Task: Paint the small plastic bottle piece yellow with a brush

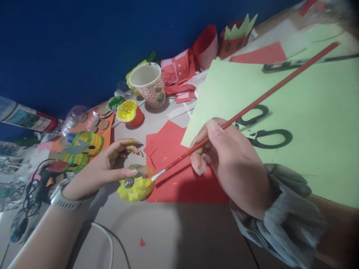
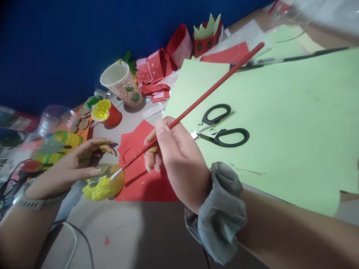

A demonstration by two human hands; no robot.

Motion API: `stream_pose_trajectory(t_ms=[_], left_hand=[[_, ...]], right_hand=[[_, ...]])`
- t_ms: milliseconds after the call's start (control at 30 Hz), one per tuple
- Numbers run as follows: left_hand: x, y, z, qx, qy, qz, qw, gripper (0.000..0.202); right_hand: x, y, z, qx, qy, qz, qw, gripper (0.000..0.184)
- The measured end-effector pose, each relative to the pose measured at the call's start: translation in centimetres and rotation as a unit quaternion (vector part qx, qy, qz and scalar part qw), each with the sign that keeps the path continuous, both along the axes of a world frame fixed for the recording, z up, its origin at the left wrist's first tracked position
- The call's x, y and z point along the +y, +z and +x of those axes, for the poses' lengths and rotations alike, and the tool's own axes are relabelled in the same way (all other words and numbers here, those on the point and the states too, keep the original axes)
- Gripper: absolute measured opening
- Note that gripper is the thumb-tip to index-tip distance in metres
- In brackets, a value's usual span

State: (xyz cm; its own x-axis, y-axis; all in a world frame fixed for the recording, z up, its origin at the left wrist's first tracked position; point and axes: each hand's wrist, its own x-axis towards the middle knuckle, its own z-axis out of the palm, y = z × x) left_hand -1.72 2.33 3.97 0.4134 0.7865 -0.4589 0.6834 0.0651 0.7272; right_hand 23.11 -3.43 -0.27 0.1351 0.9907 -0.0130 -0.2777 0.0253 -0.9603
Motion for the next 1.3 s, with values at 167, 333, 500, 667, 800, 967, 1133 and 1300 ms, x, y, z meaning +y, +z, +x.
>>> stream_pose_trajectory(t_ms=[167, 333, 500, 667, 800, 967, 1133, 1300], left_hand=[[0.04, -0.07, -0.11, 0.001, 0.005, 0.003, 1.0, 0.054], [0.14, -0.05, -0.1, -0.004, 0.002, 0.0, 1.0, 0.053], [0.04, -0.12, 0.06, -0.008, 0.009, -0.003, 1.0, 0.052], [-0.03, -0.2, 0.08, -0.004, 0.011, 0.001, 1.0, 0.052], [0.05, -0.13, 0.06, -0.011, 0.002, -0.007, 1.0, 0.05], [0.17, -0.58, -0.41, -0.041, 0.0, 0.013, 0.999, 0.053], [0.16, -0.94, -0.75, -0.053, 0.001, 0.01, 0.999, 0.056], [0.16, -0.85, -0.81, -0.069, 0.012, -0.005, 0.998, 0.052]], right_hand=[[-0.27, -0.39, -0.11, -0.077, 0.035, -0.002, 0.996, 0.028], [-0.34, -0.24, -0.09, -0.044, 0.004, 0.014, 0.999, 0.03], [-0.35, -0.53, -0.15, -0.047, 0.047, -0.004, 0.998, 0.029], [-0.32, -0.31, 0.06, 0.005, 0.044, -0.006, 0.999, 0.029], [-0.28, -0.4, 0.09, 0.001, 0.08, -0.021, 0.997, 0.029], [-0.55, -0.54, 0.03, 0.0, 0.073, -0.012, 0.997, 0.028], [-0.71, -0.21, 0.01, -0.015, 0.09, -0.035, 0.995, 0.027], [-0.34, 0.08, 0.23, 0.041, 0.058, -0.017, 0.997, 0.028]])
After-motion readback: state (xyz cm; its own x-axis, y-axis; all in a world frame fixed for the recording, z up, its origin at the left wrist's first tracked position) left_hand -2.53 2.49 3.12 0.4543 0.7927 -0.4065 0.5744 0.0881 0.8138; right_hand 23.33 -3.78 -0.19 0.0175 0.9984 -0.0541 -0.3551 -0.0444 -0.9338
